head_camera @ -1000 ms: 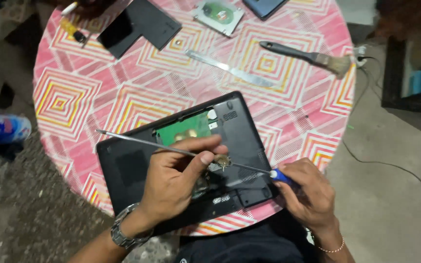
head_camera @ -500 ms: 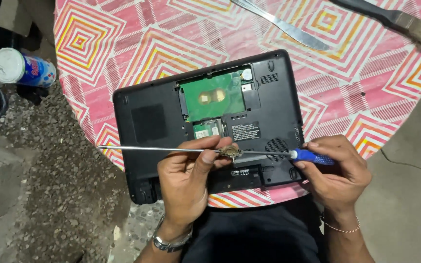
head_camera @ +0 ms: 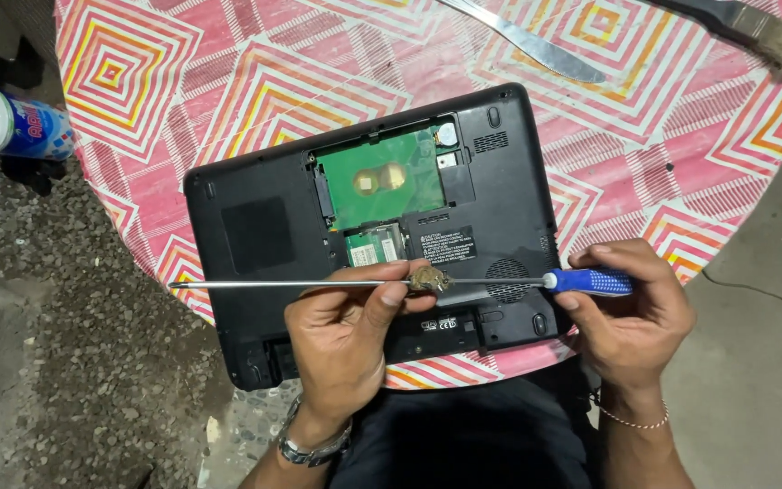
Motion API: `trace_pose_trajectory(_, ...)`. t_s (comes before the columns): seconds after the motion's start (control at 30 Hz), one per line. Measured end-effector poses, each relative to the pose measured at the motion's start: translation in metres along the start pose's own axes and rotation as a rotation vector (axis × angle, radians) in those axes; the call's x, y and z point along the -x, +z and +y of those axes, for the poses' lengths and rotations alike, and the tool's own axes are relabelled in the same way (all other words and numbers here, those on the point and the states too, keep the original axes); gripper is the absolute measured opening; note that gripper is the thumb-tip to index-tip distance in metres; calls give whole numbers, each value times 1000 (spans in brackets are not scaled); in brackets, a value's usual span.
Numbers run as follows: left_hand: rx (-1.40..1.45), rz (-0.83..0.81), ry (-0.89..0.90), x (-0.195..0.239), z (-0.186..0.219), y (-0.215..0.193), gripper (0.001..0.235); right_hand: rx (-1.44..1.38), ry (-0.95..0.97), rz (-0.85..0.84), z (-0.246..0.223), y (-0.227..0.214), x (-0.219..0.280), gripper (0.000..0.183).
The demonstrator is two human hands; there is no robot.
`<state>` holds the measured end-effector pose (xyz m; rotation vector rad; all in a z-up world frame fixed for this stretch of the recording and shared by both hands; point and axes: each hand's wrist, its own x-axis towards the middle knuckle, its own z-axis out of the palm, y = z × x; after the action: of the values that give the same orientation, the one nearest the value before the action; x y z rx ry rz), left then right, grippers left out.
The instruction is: The person removes the back cover of a laptop and uses a screwdriver to unscrew and remove the hard drive. They then insert a new hard drive into the bay, secure it with screws, and place the back cover back onto the laptop.
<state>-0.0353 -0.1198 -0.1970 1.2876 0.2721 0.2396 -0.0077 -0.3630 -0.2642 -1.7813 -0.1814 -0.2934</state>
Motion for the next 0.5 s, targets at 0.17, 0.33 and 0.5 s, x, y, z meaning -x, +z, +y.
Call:
trace_pose_trajectory(0.17, 11, -9, -1, -1, 0, -1, 19, 23, 5, 5, 1, 1, 1, 40)
trace_pose_trajectory(0.33, 31, 3, -188, 0, -2, -1, 18, -730, 260, 113, 16, -14, 8, 56)
trace_pose_trajectory(0.5, 132, -31, -295, 6, -16, 17, 22, -1235, 262, -36, 21, -12, 4, 38)
